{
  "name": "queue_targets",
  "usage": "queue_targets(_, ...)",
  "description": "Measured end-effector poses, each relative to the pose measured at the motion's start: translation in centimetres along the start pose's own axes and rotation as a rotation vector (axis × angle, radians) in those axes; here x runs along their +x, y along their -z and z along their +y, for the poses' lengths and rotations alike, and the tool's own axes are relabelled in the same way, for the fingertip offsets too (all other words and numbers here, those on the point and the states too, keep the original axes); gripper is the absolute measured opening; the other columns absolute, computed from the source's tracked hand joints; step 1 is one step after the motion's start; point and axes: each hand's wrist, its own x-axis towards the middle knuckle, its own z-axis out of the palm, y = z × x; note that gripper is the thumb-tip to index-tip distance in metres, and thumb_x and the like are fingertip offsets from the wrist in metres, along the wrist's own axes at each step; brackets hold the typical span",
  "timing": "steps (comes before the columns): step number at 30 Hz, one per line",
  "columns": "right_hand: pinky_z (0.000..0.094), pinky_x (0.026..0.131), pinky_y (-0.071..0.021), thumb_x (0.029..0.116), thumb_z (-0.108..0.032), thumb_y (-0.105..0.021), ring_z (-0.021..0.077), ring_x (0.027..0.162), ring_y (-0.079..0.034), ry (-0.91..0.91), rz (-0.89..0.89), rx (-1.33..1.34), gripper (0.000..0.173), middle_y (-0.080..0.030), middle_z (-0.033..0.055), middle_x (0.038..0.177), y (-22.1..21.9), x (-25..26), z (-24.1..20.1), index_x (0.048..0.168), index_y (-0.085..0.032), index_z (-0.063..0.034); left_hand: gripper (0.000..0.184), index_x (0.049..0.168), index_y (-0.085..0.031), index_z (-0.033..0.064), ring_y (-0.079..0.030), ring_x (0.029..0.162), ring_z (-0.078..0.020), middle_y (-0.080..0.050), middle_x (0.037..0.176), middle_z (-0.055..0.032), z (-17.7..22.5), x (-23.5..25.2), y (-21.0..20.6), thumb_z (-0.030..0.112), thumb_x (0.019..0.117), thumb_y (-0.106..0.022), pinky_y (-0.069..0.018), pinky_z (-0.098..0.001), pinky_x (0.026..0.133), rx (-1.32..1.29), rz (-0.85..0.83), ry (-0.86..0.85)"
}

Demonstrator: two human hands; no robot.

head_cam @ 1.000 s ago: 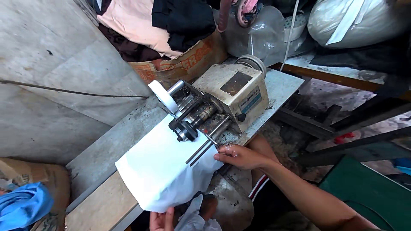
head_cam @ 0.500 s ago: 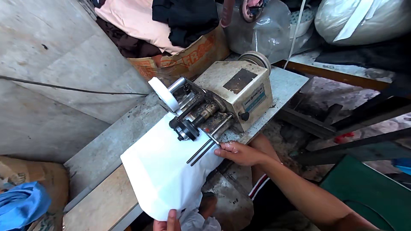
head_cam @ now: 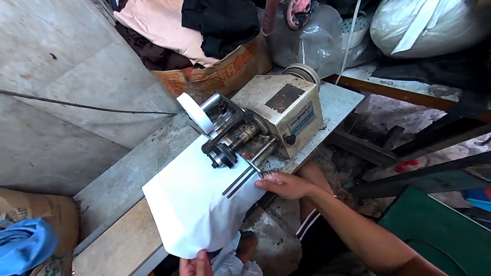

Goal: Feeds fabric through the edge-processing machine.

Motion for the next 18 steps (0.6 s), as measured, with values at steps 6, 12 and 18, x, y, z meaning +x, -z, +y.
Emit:
queue_targets(6, 0.0212, 0.082, -0.0508, 0.1110, -0.033, -0.042, -0.0026, 0.086, -0.061, 0.003, 0.004, 0.022, 0.038, -0.065, -0.0023, 0.089, -0.08, 0.06, 0.16, 0.104, -0.065, -0.0039, 0.029, 0.121, -0.068, 0.0240, -0.070, 0.106, -0.0073, -0.075, 0.112, 0.0048, 0.34, -0.05, 0.23, 0.024, 0.0929, -0.074, -0.0575, -0.0317, 0.096, -0.040, 0.012, 0.010)
queue_targets(12, 0.0218, 0.078, -0.0490, 0.1110, -0.035, -0.041, -0.0016, 0.082, -0.058, -0.040, -0.033, -0.019, 0.041, -0.062, -0.0018, 0.085, 0.17, 0.10, -0.17, 0.099, -0.064, -0.0041, 0.029, 0.118, -0.070, 0.0240, -0.071, 0.104, -0.0071, -0.076, 0.110, 0.0052, 0.38, -0.16, 0.02, 0.023, 0.0901, -0.078, -0.0582, -0.0308, 0.095, 0.000, 0.005, 0.034)
queue_targets(18, 0.0226, 0.077, -0.0474, 0.1108, -0.035, -0.041, -0.0004, 0.080, -0.057, -0.045, -0.036, -0.030, 0.041, -0.060, -0.0011, 0.083, 0.11, 0.10, -0.12, 0.096, -0.063, -0.0039, 0.029, 0.117, -0.069, 0.0268, -0.070, 0.106, -0.0039, -0.076, 0.111, 0.0094, 0.46, -0.25, 0.08, 0.021, 0.0907, -0.077, -0.0564, -0.0272, 0.097, 0.088, -0.016, 0.044)
